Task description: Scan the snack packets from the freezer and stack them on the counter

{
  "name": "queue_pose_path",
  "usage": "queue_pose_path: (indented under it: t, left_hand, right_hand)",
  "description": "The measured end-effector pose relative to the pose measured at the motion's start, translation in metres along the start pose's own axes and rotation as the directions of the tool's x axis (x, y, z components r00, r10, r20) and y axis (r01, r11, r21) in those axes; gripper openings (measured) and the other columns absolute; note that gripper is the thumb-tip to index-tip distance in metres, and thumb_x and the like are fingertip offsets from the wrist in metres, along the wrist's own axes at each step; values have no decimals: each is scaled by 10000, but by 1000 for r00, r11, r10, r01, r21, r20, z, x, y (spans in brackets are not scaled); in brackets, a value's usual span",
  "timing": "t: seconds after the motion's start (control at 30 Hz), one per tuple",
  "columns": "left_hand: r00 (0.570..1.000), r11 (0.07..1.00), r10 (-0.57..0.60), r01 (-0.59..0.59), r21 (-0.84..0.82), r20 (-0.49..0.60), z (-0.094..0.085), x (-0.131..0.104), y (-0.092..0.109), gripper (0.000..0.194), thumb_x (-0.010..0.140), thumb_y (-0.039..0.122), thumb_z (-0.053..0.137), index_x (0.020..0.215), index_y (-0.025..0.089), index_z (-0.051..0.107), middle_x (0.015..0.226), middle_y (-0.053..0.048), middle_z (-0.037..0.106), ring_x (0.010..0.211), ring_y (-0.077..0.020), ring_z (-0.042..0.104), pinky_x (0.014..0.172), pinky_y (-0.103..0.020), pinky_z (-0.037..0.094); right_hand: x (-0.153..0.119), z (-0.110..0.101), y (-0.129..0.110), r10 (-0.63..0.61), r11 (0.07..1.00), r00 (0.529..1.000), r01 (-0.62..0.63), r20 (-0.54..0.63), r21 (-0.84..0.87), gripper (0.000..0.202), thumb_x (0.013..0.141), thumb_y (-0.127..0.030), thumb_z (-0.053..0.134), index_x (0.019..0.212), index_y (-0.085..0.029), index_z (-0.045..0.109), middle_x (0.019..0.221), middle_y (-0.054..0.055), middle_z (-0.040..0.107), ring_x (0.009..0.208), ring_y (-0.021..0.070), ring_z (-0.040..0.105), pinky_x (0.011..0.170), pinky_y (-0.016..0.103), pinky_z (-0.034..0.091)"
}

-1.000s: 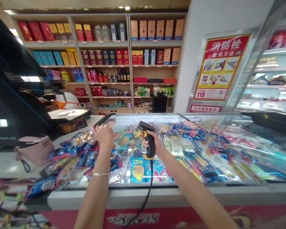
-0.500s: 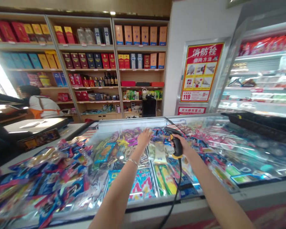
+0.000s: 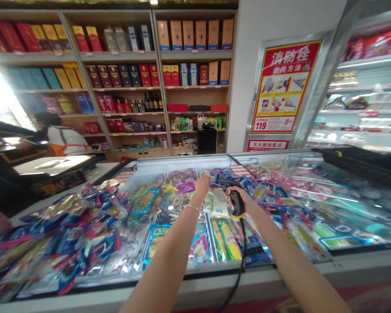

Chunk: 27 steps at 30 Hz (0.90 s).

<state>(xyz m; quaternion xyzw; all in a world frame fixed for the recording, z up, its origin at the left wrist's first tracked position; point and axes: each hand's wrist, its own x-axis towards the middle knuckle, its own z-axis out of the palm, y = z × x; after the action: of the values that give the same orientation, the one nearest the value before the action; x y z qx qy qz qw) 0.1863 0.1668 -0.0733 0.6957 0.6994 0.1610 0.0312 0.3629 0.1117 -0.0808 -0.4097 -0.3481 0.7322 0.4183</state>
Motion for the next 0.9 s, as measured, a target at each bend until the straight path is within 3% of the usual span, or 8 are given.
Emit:
queue_pose_path:
  t: [0.17,0.3,0.43,0.53,0.6,0.63,0.73,0.9]
  left_hand:
    - [999,996,36,-33,-84,26,-17,-33,-13,309,794,23,523,1049,124,666,1059,-181,672,1077,-270,625,922,-377,472]
    - [999,971,48,-45,-235,7,-42,-68,-59,337,702,19,581,990,157,688,981,-130,697,995,-280,646,873,-360,484]
    - [999,890,-5,-13,-457,-37,-61,-94,-111,315,756,114,543,1053,144,645,908,-86,693,864,-231,662,743,-323,524]
    - [997,480,-75,23,-877,-15,-61,-102,-132,281,741,194,599,1017,143,617,845,-55,674,762,-172,643,676,-302,539]
    - [989,123,-145,33,-992,15,-58,-101,-137,306,657,202,687,949,149,612,807,-38,659,725,-151,626,683,-310,543]
    - [983,24,-182,24,-999,19,-55,-100,-137,325,622,201,715,926,153,609,794,-32,653,713,-145,622,692,-315,544]
    - [962,-98,-273,-21,-995,6,-50,-96,-139,365,591,223,746,921,169,598,801,-24,654,714,-145,633,707,-317,540]
    - [950,-133,-312,-22,-991,21,-50,-96,-141,448,603,274,756,1009,205,578,829,-14,669,717,-155,653,651,-296,533]
  right_hand:
    - [-16,3,-10,30,1000,998,-29,-51,11,128,832,-202,539,724,-142,572,594,58,643,403,110,554,396,191,473]
    - [-39,23,-28,-58,998,998,57,-24,-27,103,830,-193,547,757,-139,597,599,67,662,404,123,566,386,203,482]
    - [-46,67,-34,-126,992,988,127,89,-4,95,824,-200,550,777,-139,606,614,68,674,427,126,576,389,207,488]
    - [-37,97,-17,-155,988,974,157,164,3,111,824,-231,556,781,-144,611,591,50,661,425,118,568,384,198,473]
    - [-30,107,0,-157,986,962,165,225,-19,143,821,-267,571,771,-141,615,575,44,648,413,114,560,394,200,468]
    - [-27,108,9,-151,985,950,167,272,-39,159,816,-292,584,776,-142,619,575,43,646,417,118,564,402,207,470]
    - [-24,105,29,-119,979,907,174,405,-103,201,794,-346,620,812,-146,625,628,55,668,469,144,602,438,238,494]
    - [-30,104,41,-34,962,859,166,511,-216,301,752,-395,685,907,-149,607,785,76,705,489,151,616,433,265,491]
